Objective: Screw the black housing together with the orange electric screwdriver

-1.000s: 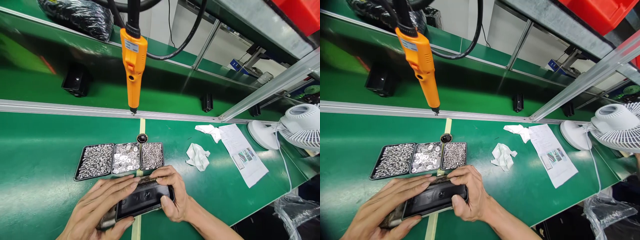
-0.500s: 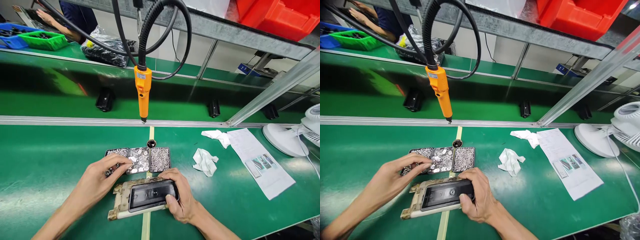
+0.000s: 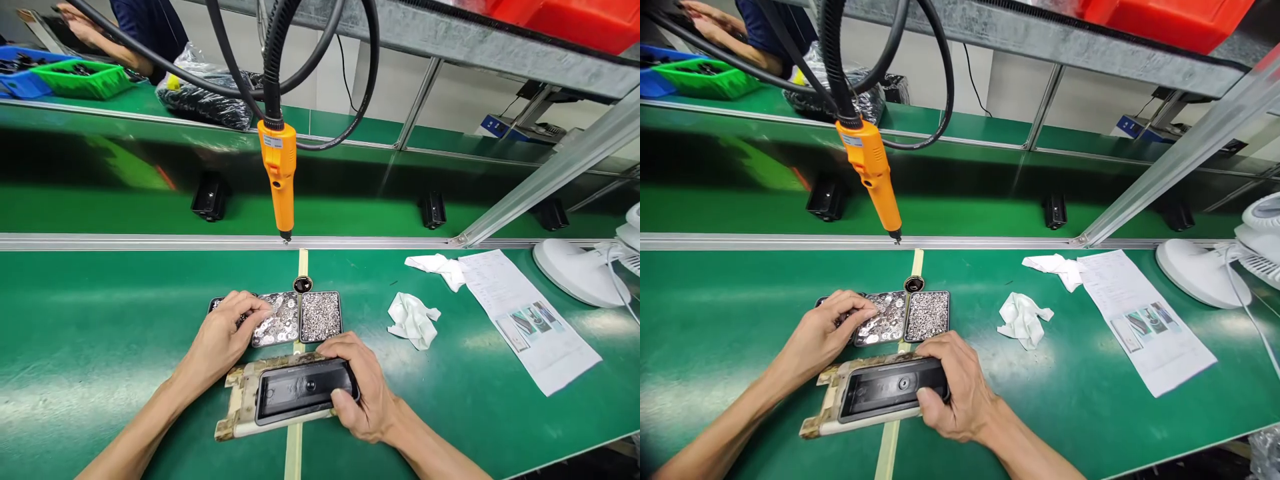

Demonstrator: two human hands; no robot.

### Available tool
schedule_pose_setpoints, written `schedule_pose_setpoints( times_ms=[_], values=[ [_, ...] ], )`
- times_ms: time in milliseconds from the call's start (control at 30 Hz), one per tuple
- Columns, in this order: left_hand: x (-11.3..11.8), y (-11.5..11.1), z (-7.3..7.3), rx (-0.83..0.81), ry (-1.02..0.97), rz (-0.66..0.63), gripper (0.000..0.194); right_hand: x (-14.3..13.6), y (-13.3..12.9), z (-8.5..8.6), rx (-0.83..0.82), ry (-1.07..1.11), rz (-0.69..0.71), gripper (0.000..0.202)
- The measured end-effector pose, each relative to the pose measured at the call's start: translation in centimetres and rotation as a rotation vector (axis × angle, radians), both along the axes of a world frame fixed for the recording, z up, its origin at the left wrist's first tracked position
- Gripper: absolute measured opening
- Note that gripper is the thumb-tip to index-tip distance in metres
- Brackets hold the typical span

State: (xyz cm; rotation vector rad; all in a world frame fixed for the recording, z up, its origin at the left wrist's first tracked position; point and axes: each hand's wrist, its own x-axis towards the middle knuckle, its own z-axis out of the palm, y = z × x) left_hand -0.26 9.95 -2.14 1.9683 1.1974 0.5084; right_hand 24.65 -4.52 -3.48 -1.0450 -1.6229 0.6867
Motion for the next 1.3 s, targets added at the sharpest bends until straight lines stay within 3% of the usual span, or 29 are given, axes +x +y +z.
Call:
schedule_pose_setpoints(
  times_ms=[167, 267, 367, 433, 533, 600, 667, 800, 933, 1067, 1300],
  values=[
    [-0.5, -0.6, 0.7, -0.252, -0.096, 0.228, 0.043, 0.0, 0.0, 0.1, -0.026, 0.012, 0.000, 0.040],
    [-0.9, -1.0, 1.2, -0.366, -0.142, 0.235, 0.044, 0.0, -0.1, 0.1, -0.033, 0.018, 0.007, 0.040],
    [-0.8, -1.8, 2.7, -0.407, -0.155, 0.190, 0.041, 0.0, -0.1, 0.1, -0.045, 0.022, 0.006, 0.039],
    [-0.4, -2.6, 4.2, -0.347, -0.160, 0.085, 0.036, 0.0, -0.1, 0.1, -0.046, 0.023, 0.001, 0.039],
    [0.6, -4.1, 6.3, -0.103, -0.114, -0.215, 0.028, 0.0, 0.0, 0.0, -0.045, 0.020, 0.002, 0.040],
    [1.3, -5.1, 6.9, 0.079, -0.031, -0.382, 0.026, 0.1, 0.0, 0.0, -0.053, 0.021, 0.013, 0.043],
    [1.8, -5.7, 6.8, 0.220, 0.052, -0.472, 0.025, 0.2, 0.0, 0.0, -0.067, 0.026, 0.026, 0.048],
    [1.6, -6.0, 5.9, 0.369, 0.074, -0.498, 0.021, 0.4, 0.0, 0.1, -0.101, 0.048, 0.045, 0.060],
    [-0.4, -6.0, 5.8, 0.402, 0.005, -0.449, 0.030, 0.5, 0.0, 0.3, -0.114, 0.086, 0.041, 0.071],
    [-2.3, -6.5, 5.5, 0.460, 0.052, -0.553, 0.040, 0.5, 0.1, 0.5, -0.135, 0.092, 0.030, 0.072],
    [-1.4, -6.7, 4.9, 0.572, 0.086, -0.634, 0.052, 0.5, 0.3, 0.5, -0.118, 0.079, 0.026, 0.069]
  ],
)
